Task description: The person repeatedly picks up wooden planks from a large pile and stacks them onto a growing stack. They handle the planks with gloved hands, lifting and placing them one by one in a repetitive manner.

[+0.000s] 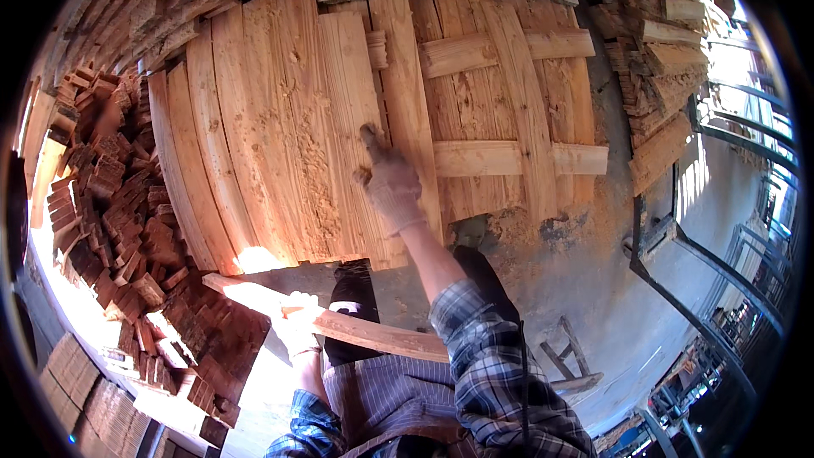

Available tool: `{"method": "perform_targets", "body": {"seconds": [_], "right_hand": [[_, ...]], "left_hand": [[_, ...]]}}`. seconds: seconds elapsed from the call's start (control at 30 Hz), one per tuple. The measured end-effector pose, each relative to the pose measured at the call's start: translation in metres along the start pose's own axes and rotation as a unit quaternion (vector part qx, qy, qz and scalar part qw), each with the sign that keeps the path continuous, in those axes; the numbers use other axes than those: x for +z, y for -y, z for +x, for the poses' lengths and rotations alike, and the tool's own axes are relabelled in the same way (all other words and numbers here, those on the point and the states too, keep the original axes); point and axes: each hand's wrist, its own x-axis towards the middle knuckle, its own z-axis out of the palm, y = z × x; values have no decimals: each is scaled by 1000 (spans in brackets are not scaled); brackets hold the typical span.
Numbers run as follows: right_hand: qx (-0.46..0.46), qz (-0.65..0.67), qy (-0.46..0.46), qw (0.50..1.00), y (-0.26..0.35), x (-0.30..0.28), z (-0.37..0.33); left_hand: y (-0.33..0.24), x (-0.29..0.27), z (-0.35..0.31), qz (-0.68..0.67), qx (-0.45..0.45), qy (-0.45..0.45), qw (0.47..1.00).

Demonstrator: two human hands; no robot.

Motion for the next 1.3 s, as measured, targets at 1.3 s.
{"method": "perform_targets", "body": {"seconds": [1.3], "right_hand": [[-354, -436, 59, 825, 172, 16, 195]], "left_hand": [[-127, 77, 102, 314, 191, -268, 891]]}}
